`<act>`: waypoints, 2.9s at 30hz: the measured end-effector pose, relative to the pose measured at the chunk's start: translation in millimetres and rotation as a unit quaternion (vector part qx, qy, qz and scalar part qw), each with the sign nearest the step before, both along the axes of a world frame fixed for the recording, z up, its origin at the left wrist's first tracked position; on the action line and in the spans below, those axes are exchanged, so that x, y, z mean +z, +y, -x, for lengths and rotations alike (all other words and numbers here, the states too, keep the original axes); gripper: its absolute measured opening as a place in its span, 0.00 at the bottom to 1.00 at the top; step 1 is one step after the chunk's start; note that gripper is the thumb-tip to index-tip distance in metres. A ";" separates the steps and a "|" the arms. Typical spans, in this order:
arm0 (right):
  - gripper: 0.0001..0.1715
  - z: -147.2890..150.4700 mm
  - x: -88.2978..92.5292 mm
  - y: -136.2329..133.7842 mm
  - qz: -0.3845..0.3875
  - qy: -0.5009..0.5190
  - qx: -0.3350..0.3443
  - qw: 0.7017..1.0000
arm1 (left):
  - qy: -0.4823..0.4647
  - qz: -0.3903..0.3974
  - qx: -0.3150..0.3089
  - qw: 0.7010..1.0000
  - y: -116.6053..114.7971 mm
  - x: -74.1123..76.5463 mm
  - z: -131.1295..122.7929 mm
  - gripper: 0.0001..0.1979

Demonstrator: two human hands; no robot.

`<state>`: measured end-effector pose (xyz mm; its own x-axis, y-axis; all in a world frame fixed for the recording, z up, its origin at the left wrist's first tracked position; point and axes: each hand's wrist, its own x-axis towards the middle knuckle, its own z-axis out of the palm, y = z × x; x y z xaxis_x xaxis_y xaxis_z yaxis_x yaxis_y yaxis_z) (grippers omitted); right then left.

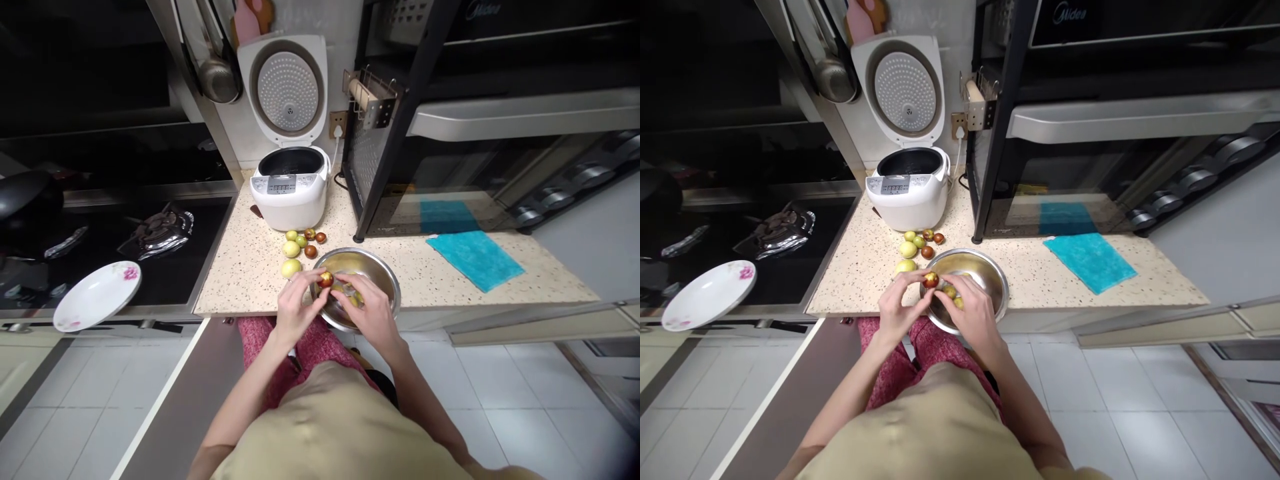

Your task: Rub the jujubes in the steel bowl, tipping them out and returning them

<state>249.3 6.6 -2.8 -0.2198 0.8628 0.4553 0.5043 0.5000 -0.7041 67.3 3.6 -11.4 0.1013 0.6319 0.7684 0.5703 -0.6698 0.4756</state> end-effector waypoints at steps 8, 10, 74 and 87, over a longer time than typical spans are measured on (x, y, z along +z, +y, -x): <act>0.11 4.2 -0.6 -9.0 0.002 0.025 0.025 0.999 | -0.017 -0.019 -0.029 0.999 -25.8 -11.3 -17.3 0.14; 0.11 -0.6 -1.5 -7.5 -0.002 0.025 0.014 1.000 | -0.015 -0.010 -0.029 0.999 -28.0 -12.4 -17.6 0.16; 0.14 -47.3 -20.2 7.3 0.005 -0.057 -0.112 0.992 | 0.290 0.187 0.051 0.937 100.6 -15.3 15.4 0.13; 0.17 -11.6 -11.3 5.8 -0.072 -0.006 -0.033 0.997 | -0.082 0.081 -0.008 0.993 28.5 10.9 2.3 0.15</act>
